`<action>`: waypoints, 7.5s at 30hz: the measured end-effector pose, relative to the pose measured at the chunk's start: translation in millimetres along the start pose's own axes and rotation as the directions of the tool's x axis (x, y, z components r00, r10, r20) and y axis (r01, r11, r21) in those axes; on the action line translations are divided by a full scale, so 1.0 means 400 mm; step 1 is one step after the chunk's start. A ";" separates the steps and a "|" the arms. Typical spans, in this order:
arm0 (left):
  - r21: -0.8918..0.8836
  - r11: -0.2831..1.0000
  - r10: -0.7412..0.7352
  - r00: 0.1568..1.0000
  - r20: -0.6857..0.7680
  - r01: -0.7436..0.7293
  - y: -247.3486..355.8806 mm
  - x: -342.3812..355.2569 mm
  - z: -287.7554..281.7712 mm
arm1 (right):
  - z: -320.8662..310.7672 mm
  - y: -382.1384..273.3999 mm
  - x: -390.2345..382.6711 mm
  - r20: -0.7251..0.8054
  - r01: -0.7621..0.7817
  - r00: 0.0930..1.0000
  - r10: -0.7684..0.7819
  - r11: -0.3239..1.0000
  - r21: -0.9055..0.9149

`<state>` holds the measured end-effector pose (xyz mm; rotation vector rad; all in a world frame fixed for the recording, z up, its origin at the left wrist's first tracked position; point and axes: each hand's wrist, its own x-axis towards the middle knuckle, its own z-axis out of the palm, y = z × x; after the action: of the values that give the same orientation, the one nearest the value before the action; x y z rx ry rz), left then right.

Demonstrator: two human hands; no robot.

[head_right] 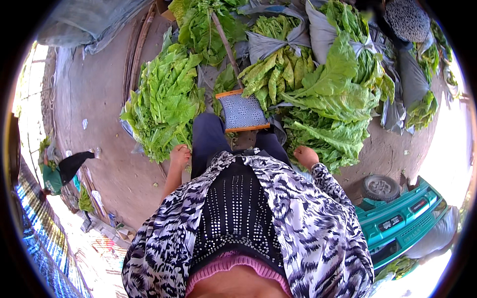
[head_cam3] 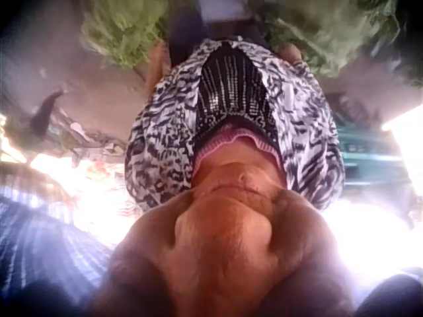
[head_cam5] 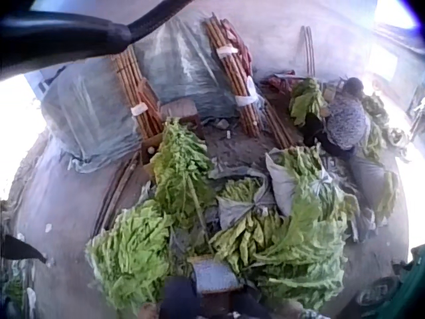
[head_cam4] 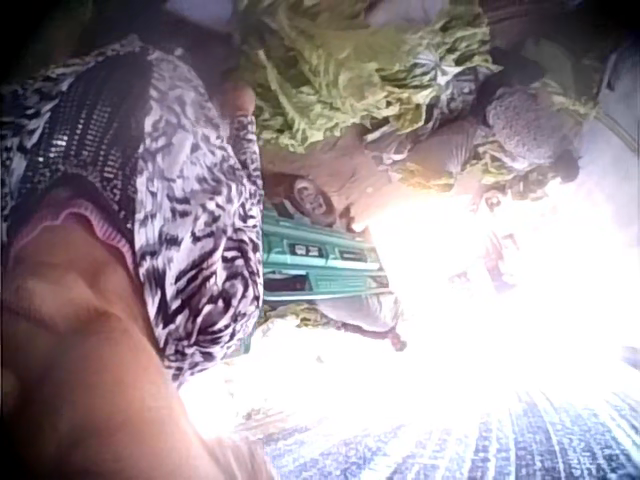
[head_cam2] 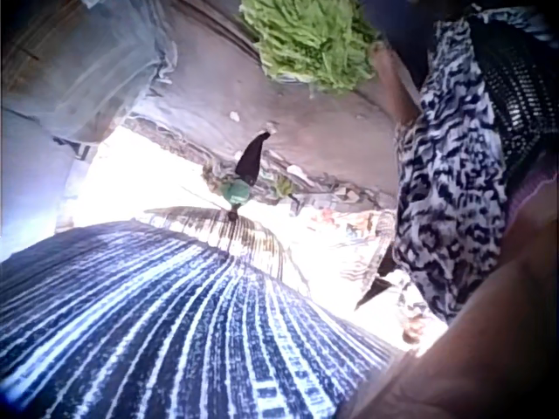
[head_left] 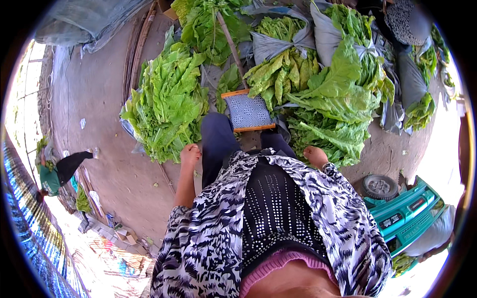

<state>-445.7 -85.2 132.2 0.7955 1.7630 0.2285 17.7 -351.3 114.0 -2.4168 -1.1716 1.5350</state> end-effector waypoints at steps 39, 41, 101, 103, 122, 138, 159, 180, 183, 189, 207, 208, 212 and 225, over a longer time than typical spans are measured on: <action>0.642 0.744 -0.638 0.087 0.765 -0.187 0.890 0.722 -0.125 | -0.736 -0.893 0.534 -0.341 -0.327 0.795 0.502 0.828 0.455; 0.628 0.774 -0.630 -0.006 0.777 -0.081 0.882 0.718 -0.118 | -0.765 -0.938 0.631 -0.422 -0.248 0.805 0.417 0.883 0.399; -0.088 0.799 0.579 0.801 -0.155 -0.595 0.816 1.143 0.250 | 0.326 -0.708 1.928 0.641 0.660 0.751 -0.161 0.232 -0.715; -0.106 0.797 0.576 0.801 -0.162 -0.595 0.807 1.132 0.245 | 0.309 -0.749 1.894 0.708 0.684 0.705 0.033 0.228 -0.693; 0.448 0.838 0.210 0.941 0.264 -0.312 0.342 1.640 0.631 | -0.760 -0.525 1.178 -0.482 -0.128 0.787 -0.386 0.661 -0.739; 0.422 0.808 -0.072 0.642 0.763 -0.411 0.142 1.389 0.873 | -0.353 -0.871 1.863 -0.061 0.375 0.922 -0.382 0.921 -0.107; 0.147 0.675 0.641 0.476 -0.602 -0.723 0.454 0.545 0.337 | 0.137 -0.961 1.995 0.012 0.322 0.906 -0.424 0.706 0.630; -0.198 0.792 0.388 0.726 -0.569 -0.578 0.129 0.388 0.109 | 0.224 -1.118 1.935 0.231 -0.099 0.891 -0.391 0.328 0.940; -0.448 0.643 0.388 0.768 -0.509 -0.621 0.199 0.345 0.179 | 0.257 -1.162 1.943 0.248 -0.146 0.900 -0.359 0.288 0.946; -0.371 0.677 0.315 0.706 -0.634 -0.635 0.261 0.340 0.255 | 0.266 -1.196 1.928 0.354 -0.289 0.868 -0.349 0.225 0.930; -0.310 0.828 0.305 0.838 -0.452 -0.468 0.396 0.601 0.233 | 0.218 -1.163 2.017 0.382 -0.313 0.884 -0.269 0.265 0.912; -0.305 0.828 0.315 0.841 -0.441 -0.470 0.404 0.625 0.230 | 0.222 -1.160 2.030 0.374 -0.315 0.895 -0.242 0.250 0.916; -0.267 0.852 0.339 0.862 -0.377 -0.451 0.422 0.702 0.216 | 0.250 -1.142 2.092 0.342 -0.275 0.911 -0.231 0.276 0.921; -0.051 0.938 0.318 0.911 -0.262 -0.342 0.480 0.847 0.230 | 0.237 -1.404 1.836 0.413 -0.311 0.737 -0.535 0.273 0.910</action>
<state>-333.2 246.2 -62.0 1.0298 1.8262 0.6612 -213.9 468.5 -257.5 -0.8617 -0.1118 2.1759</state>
